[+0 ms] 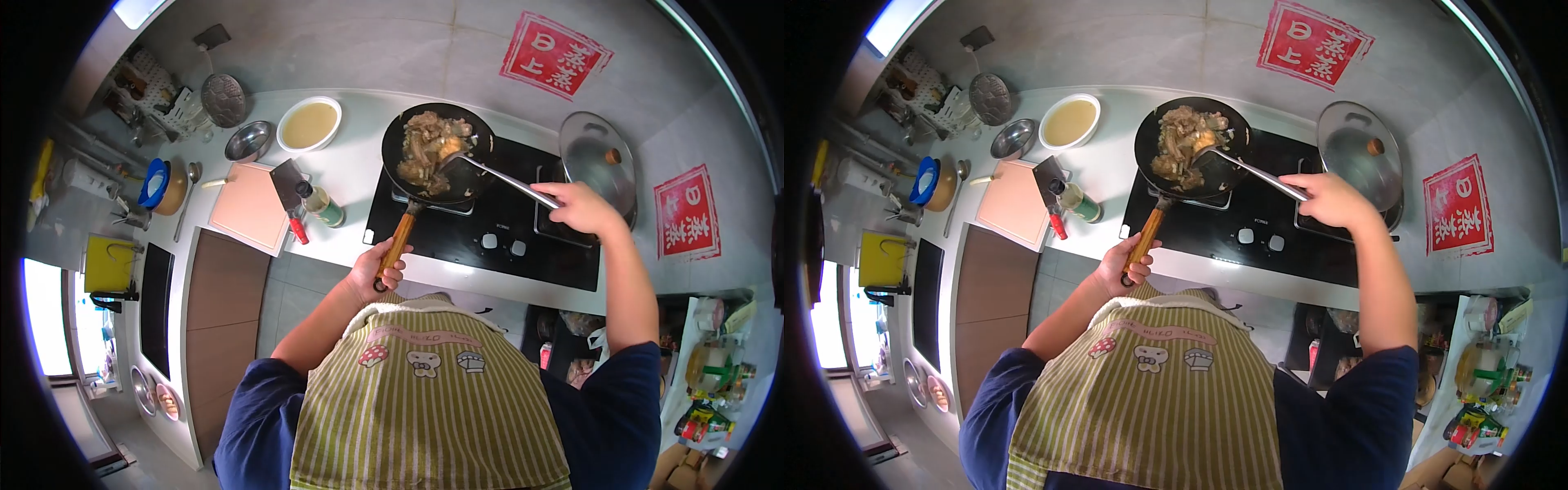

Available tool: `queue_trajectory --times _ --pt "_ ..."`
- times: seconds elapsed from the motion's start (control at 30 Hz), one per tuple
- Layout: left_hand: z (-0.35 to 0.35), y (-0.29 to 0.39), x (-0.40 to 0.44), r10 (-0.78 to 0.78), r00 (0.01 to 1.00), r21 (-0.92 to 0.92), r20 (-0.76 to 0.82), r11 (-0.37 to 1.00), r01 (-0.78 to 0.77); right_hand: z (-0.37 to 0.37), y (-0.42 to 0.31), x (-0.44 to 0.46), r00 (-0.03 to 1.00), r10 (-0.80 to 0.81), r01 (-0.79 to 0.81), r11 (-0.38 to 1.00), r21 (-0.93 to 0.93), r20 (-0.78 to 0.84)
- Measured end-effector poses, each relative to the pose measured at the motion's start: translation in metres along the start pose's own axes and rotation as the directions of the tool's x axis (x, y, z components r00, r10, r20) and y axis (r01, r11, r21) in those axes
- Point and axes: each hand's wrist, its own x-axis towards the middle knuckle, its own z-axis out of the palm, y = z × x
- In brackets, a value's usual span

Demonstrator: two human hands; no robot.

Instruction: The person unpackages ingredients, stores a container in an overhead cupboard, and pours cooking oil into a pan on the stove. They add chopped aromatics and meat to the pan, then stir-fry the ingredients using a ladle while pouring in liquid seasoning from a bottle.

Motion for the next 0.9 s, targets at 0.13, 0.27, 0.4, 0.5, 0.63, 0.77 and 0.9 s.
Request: queue_trajectory --times 0.13,0.27,0.4,0.5,0.63,0.77,0.9 --pt "-0.009 0.003 -0.002 -0.011 0.999 -0.035 0.031 0.999 0.012 -0.02 -0.002 0.007 0.999 -0.044 0.044 0.984 0.171 -0.003" --pt "-0.01 0.001 0.001 -0.001 0.999 -0.05 0.048 0.999 0.003 0.031 -0.018 0.078 0.959 -0.08 0.092 0.995 0.031 -0.272" --pt "-0.009 0.001 0.0 0.01 0.999 -0.03 0.048 1.0 -0.008 0.086 0.0 0.111 0.985 0.118 -0.038 0.854 0.519 -0.122" --pt "-0.007 0.001 0.001 0.004 0.999 -0.037 0.033 0.999 -0.003 0.087 -0.007 0.088 0.994 0.112 -0.089 0.731 0.677 0.01" --pt "-0.003 0.001 -0.002 0.01 1.0 -0.046 0.006 0.999 -0.01 0.074 0.002 0.059 0.998 0.064 -0.06 0.909 0.412 0.004" --pt "-0.002 0.001 -0.003 0.011 1.0 -0.033 0.007 0.999 -0.01 0.047 -0.009 0.015 0.999 0.009 -0.005 0.993 0.115 -0.031" --pt "-0.003 0.001 -0.003 0.013 1.0 -0.031 0.003 0.999 -0.013 0.027 -0.022 -0.024 0.996 -0.022 0.024 0.999 0.024 -0.09"
